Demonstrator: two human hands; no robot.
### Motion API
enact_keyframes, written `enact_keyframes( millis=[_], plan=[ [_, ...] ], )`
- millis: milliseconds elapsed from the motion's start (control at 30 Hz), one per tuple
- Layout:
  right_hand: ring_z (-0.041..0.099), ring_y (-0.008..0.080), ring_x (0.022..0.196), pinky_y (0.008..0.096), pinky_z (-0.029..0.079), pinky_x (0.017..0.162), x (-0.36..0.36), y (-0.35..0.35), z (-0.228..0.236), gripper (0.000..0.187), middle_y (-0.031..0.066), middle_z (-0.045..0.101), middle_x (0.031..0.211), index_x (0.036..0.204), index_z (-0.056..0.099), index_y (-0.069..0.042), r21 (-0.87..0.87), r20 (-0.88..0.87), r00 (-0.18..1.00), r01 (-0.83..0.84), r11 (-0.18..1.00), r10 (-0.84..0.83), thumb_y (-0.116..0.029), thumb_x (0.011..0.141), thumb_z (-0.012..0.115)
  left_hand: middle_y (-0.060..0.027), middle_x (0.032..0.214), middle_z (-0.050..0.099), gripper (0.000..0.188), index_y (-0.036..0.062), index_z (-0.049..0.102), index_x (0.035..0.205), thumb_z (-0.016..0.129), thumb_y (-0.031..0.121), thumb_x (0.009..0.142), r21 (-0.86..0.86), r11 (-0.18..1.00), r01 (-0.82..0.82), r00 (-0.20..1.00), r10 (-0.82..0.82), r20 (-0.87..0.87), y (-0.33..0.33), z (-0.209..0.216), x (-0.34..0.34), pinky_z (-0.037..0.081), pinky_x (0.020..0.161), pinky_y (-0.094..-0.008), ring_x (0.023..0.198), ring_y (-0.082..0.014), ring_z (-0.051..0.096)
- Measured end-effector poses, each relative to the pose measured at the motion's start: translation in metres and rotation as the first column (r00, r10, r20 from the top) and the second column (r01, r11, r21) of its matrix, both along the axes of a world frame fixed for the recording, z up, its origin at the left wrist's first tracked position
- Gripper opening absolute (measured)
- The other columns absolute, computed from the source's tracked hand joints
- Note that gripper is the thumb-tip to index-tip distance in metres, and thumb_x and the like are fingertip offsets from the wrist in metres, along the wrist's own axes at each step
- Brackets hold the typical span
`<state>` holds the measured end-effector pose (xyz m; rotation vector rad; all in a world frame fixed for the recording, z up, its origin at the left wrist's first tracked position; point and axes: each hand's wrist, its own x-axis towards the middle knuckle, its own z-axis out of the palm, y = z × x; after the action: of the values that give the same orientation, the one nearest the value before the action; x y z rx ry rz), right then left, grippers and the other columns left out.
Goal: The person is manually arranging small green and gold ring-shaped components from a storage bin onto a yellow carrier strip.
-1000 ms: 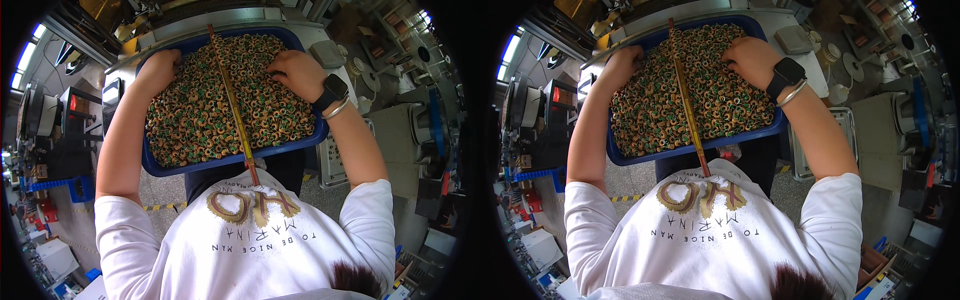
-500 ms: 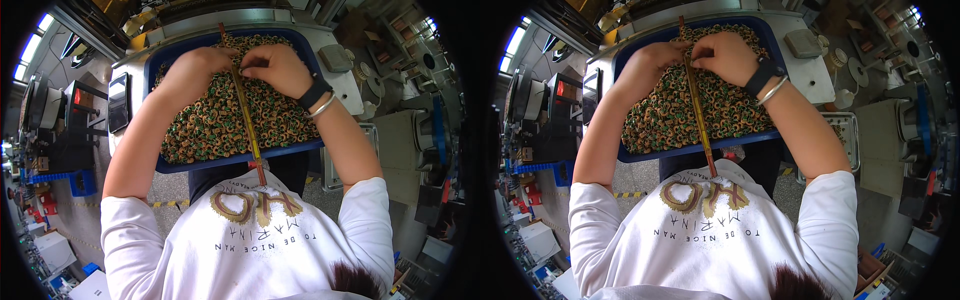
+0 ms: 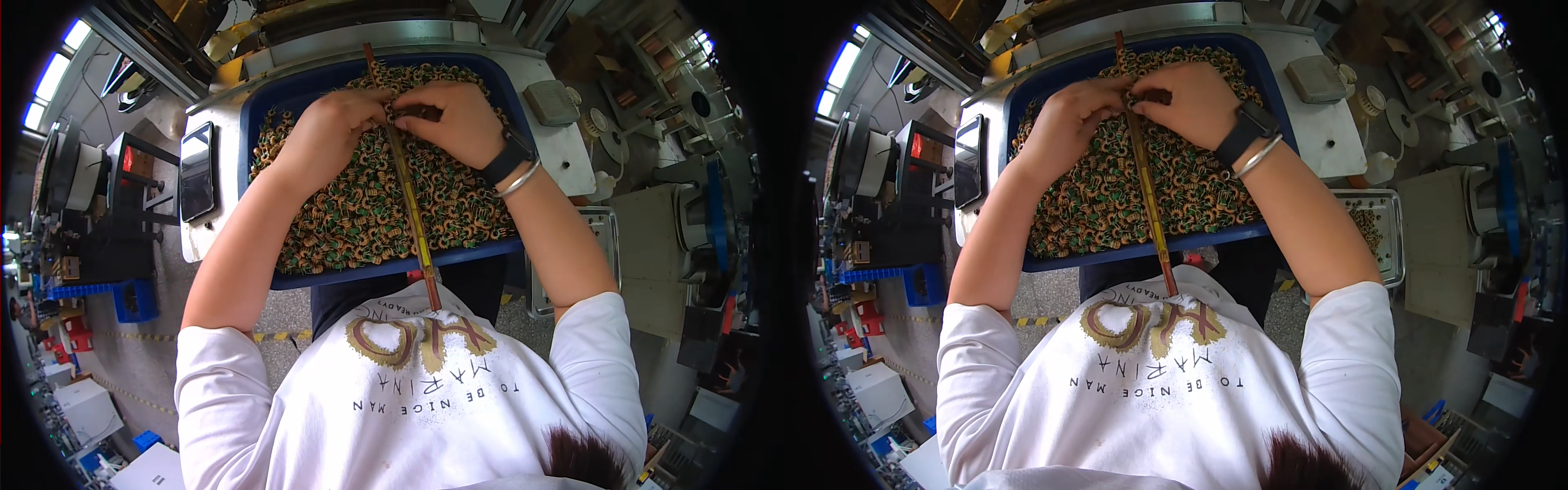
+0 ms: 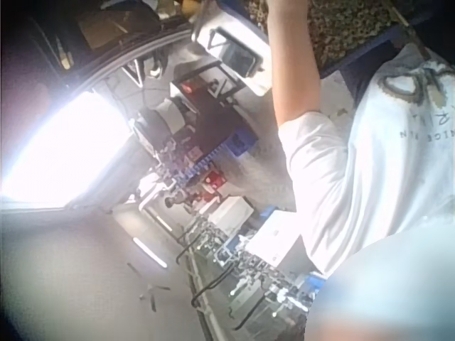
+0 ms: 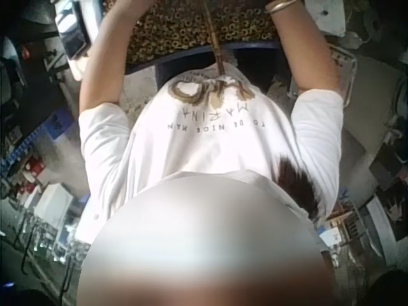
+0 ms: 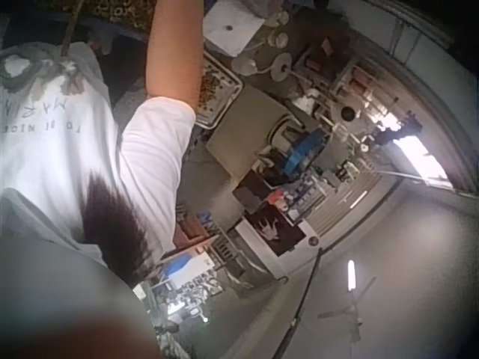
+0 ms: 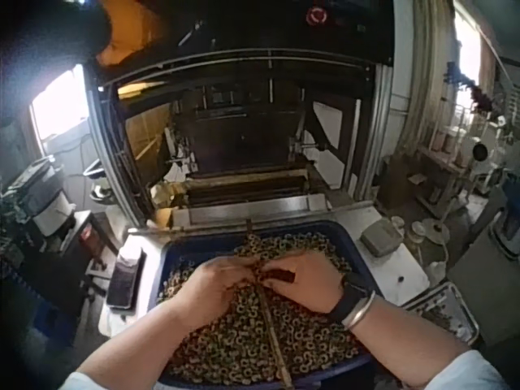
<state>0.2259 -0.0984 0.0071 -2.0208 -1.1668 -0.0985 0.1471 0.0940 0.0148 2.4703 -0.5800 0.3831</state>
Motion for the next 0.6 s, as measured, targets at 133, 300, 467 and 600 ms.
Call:
enact_keyframes(
  millis=[133,300,467,600],
  plan=[
    [0.063,0.0165,0.070,0.0264,0.048,0.063,-0.014,0.000,0.017,0.018,0.0079,0.065,0.078,0.091,0.066,-0.003,0.037,-0.142,0.990,0.031,0.999,-0.026,-0.012,0.076,0.071,-0.0102,0.096,0.063,0.025,-0.0004,0.058,0.101,0.061,-0.005,0.077,-0.332,0.928,-0.168,0.985,0.141,-0.105,-0.009,0.005,0.000,0.049,0.079,-0.0304,0.087,-0.0287,0.061],
    [0.062,0.0140,0.069,0.0260,0.047,0.063,-0.008,-0.005,0.014,0.017,0.0066,0.065,0.078,0.090,0.064,-0.002,0.011,-0.085,0.991,-0.102,0.995,0.102,-0.009,0.076,0.071,-0.0098,0.100,0.061,0.035,0.0018,0.054,0.111,0.063,-0.001,0.077,-0.459,0.840,-0.290,0.860,0.019,-0.510,-0.008,0.008,0.003,0.048,0.079,-0.0302,0.091,-0.0261,0.059],
    [0.063,0.0171,0.070,0.0272,0.048,0.063,-0.010,-0.013,0.010,0.014,0.0084,0.065,0.078,0.088,0.064,-0.002,-0.088,-0.183,0.976,-0.136,0.987,0.118,-0.009,0.077,0.068,-0.0139,0.118,0.058,0.037,0.0039,0.058,0.115,0.063,0.003,0.078,0.157,0.986,-0.050,0.987,0.024,0.160,-0.006,-0.005,0.002,0.048,0.088,-0.0365,0.105,-0.0329,0.056],
    [0.063,0.0196,0.070,0.0282,0.048,0.063,-0.011,-0.009,0.009,0.014,0.0089,0.064,0.077,0.090,0.066,-0.003,-0.102,-0.127,0.986,-0.120,0.988,0.107,-0.009,0.077,0.067,-0.0142,0.127,0.053,0.039,0.0051,0.060,0.116,0.064,0.003,0.078,0.130,0.991,-0.030,1.000,0.031,-0.006,-0.005,-0.002,0.002,0.046,0.092,-0.0389,0.112,-0.0337,0.053]
  ],
)
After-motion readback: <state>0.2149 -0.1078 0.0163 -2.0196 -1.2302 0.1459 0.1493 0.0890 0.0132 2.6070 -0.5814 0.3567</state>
